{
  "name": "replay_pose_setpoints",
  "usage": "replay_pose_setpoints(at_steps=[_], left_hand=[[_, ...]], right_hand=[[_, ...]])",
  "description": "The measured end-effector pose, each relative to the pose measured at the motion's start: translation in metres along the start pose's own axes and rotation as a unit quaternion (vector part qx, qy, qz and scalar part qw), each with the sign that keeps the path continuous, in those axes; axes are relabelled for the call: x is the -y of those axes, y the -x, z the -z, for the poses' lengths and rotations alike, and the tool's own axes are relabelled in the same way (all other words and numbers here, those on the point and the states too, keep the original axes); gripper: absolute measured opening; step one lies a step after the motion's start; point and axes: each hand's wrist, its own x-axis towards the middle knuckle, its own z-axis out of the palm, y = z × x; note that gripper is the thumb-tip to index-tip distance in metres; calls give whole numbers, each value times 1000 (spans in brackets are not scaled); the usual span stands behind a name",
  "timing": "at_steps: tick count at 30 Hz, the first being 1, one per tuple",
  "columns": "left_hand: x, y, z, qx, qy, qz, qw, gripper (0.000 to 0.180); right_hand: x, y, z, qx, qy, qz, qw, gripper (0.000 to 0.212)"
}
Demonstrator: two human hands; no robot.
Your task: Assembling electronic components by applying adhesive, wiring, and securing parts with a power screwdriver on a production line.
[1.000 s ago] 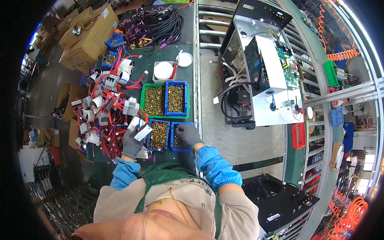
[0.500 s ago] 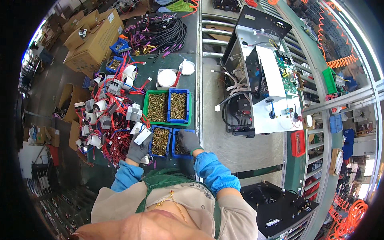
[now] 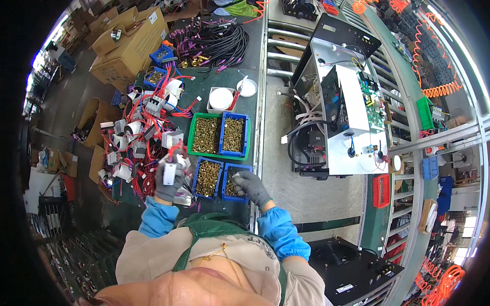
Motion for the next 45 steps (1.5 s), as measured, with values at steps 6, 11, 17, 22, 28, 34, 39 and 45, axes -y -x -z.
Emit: replay_pose_setpoints(at_steps=[6,11,17,22,28,34,39,45], left_hand=[[-23,35,-92,50,-241,-121,962,46],[-26,41,-163,228,-168,-69,956,56],[-36,41,-197,251,-251,-82,931,58],[-46,41,-219,239,-380,-143,882,57],[-33,36,-233,290,-370,-116,875,65],[-1,5,-215,116,-617,-320,710,58],[9,-22,-231,144,-594,-274,743,62],[117,-56,-269,217,-530,-190,798,58]], right_hand=[[-16,19,-11,-10,-25,-22,999,17],[-29,24,-5,68,-94,48,992,21],[-21,22,-4,59,-257,37,964,24],[-24,29,4,73,-299,35,951,25],[-19,49,-5,57,-325,44,943,23],[-26,88,-20,-71,-103,153,980,21],[7,182,-37,-127,-71,212,966,23],[-10,346,-53,-247,-169,364,882,26]])
